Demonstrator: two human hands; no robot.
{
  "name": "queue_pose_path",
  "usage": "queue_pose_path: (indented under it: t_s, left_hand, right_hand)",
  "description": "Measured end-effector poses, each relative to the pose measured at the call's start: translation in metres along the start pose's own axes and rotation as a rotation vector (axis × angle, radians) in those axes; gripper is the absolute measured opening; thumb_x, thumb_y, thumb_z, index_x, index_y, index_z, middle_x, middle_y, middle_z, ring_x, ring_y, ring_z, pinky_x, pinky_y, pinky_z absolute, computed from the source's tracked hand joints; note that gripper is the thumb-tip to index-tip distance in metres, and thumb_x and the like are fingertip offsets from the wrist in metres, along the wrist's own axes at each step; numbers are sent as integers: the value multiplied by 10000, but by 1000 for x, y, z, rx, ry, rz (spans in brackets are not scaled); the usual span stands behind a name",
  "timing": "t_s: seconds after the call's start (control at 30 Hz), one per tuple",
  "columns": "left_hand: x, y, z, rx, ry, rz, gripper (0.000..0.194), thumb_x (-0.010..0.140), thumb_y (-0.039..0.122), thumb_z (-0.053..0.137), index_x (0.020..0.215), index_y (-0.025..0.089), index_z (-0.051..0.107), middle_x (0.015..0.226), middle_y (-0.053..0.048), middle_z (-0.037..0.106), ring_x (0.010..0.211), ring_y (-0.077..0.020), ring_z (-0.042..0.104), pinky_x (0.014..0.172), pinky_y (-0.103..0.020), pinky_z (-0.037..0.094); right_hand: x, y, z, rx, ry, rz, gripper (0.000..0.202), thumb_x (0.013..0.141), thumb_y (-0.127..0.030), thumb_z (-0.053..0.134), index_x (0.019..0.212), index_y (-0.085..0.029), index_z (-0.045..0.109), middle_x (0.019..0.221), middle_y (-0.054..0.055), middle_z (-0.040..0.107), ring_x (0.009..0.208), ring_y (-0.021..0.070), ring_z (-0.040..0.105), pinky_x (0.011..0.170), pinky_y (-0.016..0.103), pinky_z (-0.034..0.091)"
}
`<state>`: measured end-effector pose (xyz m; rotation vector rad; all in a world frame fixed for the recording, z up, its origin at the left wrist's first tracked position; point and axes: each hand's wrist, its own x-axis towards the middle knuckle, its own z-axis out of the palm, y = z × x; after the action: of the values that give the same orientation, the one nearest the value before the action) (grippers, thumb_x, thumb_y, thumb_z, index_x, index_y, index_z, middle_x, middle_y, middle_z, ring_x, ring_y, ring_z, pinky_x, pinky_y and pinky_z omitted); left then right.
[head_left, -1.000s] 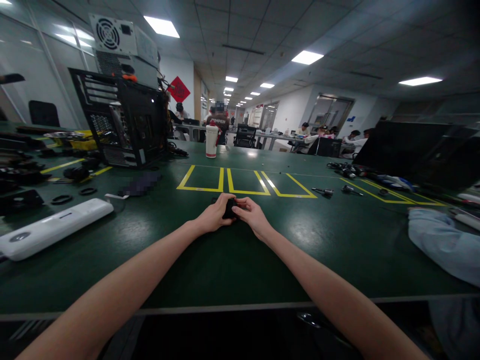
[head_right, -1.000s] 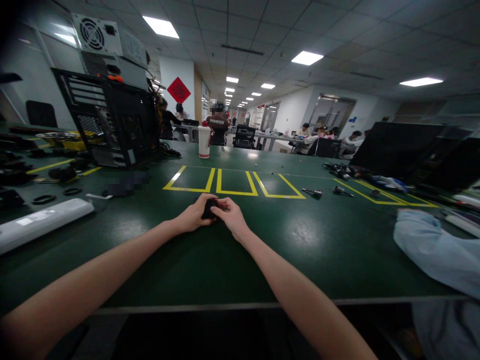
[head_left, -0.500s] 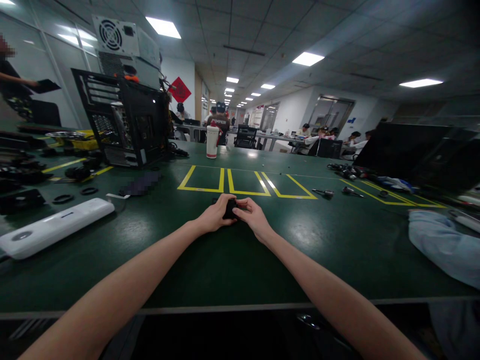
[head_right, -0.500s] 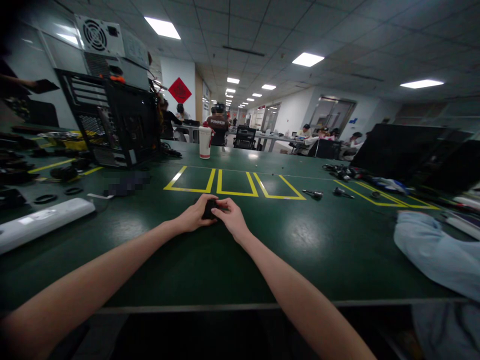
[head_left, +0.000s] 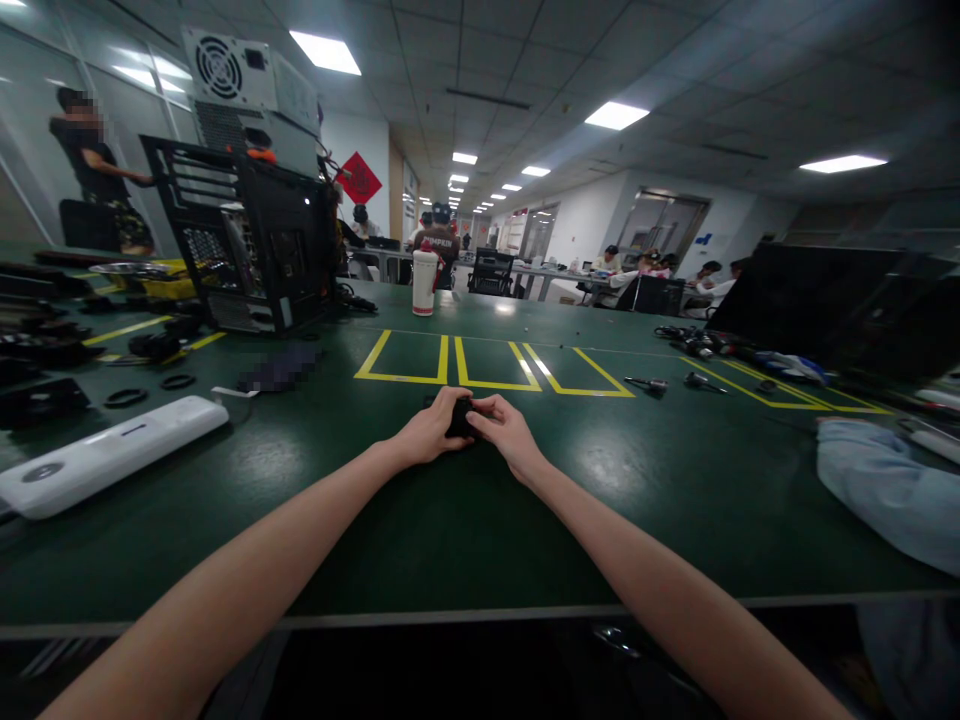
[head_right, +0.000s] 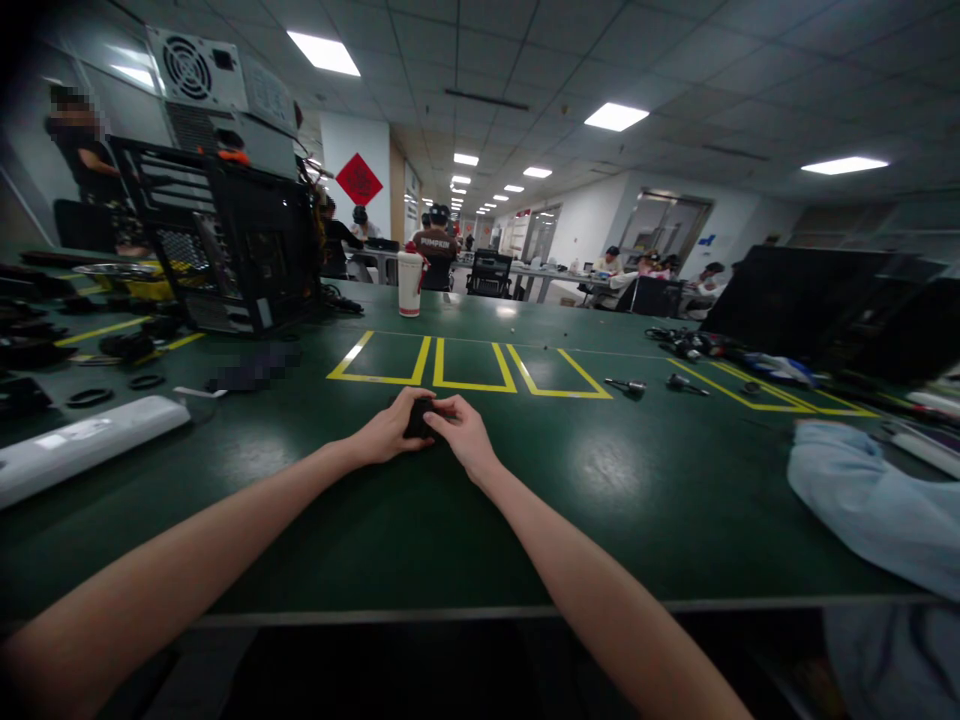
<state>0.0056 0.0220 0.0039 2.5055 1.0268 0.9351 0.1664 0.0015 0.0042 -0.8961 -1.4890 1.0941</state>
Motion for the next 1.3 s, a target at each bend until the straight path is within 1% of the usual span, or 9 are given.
queue_pose_path:
  t_s: [0.1, 0.2, 0.43, 0.57, 0.67, 0.77, 0.93, 1.13, 1.3]
  left_hand:
    - [0, -1, 0, 21, -6, 7, 626, 678, 314, 611, 1192, 219, 268, 1138, -77, 385, 1012, -242, 478, 821, -423, 452]
    - [0, 0, 0, 27, -15, 7, 613, 688, 321, 601, 1191, 213, 268, 1145, -82, 384, 1013, -246, 479, 817, -424, 453]
    - [1, -1, 0, 2, -11, 1, 602, 693, 318, 592, 1192, 220, 270, 1149, -83, 380, 1017, -245, 482, 832, -433, 444]
    - [1, -1, 1, 8, 2, 7, 621, 681, 317, 609, 1194, 223, 272, 1152, -81, 382, 1008, -242, 486, 828, -425, 450]
    - [1, -1, 1, 23, 1, 11, 621, 683, 314, 609, 1193, 217, 270, 1143, -82, 388, 988, -239, 496, 806, -413, 463]
    - [1, -1, 1, 29, -4, 9, 617, 685, 316, 606, 1191, 215, 268, 1143, -83, 389, 978, -240, 499, 789, -411, 469]
    - [2, -1, 0, 17, -12, 12, 611, 691, 322, 596, 1193, 218, 264, 1136, -82, 390, 965, -238, 502, 772, -411, 473]
    - [2, 1, -1, 28, -20, -11, 606, 695, 333, 593, 1188, 208, 262, 1149, -88, 381, 968, -242, 500, 773, -406, 476]
    - [3, 0, 0, 26, -20, -7, 613, 691, 329, 598, 1187, 205, 259, 1151, -88, 383, 999, -247, 487, 812, -420, 458]
  right_hand:
    - [4, 4, -1, -20, 21, 34, 299, 660, -329, 618, 916, -186, 559, 950, 35, 588, 928, 157, 532, 854, 342, 405]
    - [6, 5, -3, -42, -4, 83, 339, 673, -333, 607, 971, -176, 565, 991, 58, 585, 941, 170, 530, 872, 361, 390]
    - [-3, -5, 1, 4, -47, 43, 339, 623, -264, 653, 933, -206, 530, 935, 16, 575, 861, 139, 560, 829, 324, 422]
    - [-3, -5, 3, -24, 4, -4, 229, 672, -312, 605, 861, -199, 540, 906, 13, 578, 876, 141, 546, 826, 316, 424]
    - [2, 0, 2, -64, 45, 4, 258, 675, -300, 603, 905, -194, 553, 941, 30, 582, 909, 155, 536, 845, 333, 411]
    - [4, 2, 0, -77, 15, 54, 309, 690, -299, 590, 974, -180, 556, 1012, 57, 578, 936, 168, 534, 863, 351, 398]
    - [-2, -3, 1, -12, -32, 29, 316, 649, -262, 630, 945, -194, 543, 1000, 32, 572, 925, 157, 546, 856, 332, 412]
    - [-1, 2, 1, -29, 13, 17, 248, 688, -345, 584, 894, -214, 548, 945, 16, 565, 924, 160, 530, 834, 341, 419]
    - [5, 8, -2, -22, 8, 85, 335, 688, -352, 586, 983, -197, 552, 1011, 44, 570, 961, 172, 518, 868, 355, 394]
